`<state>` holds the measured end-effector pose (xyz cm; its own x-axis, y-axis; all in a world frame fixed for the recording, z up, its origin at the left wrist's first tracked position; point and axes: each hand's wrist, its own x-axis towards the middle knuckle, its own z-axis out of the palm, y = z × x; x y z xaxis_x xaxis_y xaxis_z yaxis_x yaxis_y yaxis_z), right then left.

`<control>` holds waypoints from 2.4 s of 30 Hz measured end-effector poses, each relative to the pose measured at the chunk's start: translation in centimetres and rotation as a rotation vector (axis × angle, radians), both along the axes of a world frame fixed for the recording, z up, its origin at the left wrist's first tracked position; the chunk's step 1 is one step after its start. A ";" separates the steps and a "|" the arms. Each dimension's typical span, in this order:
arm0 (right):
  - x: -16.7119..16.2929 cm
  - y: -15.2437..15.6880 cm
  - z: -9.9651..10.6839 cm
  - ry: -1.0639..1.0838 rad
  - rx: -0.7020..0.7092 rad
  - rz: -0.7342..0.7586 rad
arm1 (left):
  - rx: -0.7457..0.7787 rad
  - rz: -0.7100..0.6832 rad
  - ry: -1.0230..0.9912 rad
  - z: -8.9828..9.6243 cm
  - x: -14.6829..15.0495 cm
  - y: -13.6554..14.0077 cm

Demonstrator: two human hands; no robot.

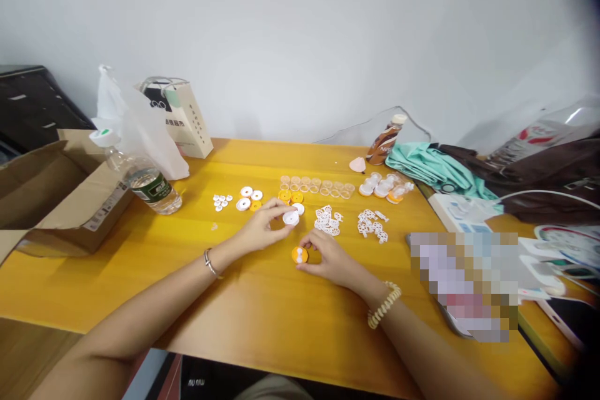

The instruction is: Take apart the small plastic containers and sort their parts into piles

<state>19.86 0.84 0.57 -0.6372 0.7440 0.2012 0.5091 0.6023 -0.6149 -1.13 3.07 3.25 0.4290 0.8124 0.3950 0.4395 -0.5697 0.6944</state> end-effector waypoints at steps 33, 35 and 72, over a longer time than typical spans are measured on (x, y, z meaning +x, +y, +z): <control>0.0 0.1 -0.2 0.020 -0.018 0.009 | 0.092 -0.384 0.384 2.1 0.3 -2.2; 0.0 0.0 -0.1 0.025 -0.006 0.024 | 0.072 -0.343 0.380 0.8 0.1 -2.6; -0.1 -0.1 0.1 -0.011 -0.023 0.001 | -0.213 -0.068 0.379 1.9 -4.5 -1.2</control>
<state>19.74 0.71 0.70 -0.6402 0.7476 0.1769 0.5154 0.5887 -0.6227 -5.65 1.88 5.14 0.5670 0.8233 0.0261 0.6520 -0.4680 0.5966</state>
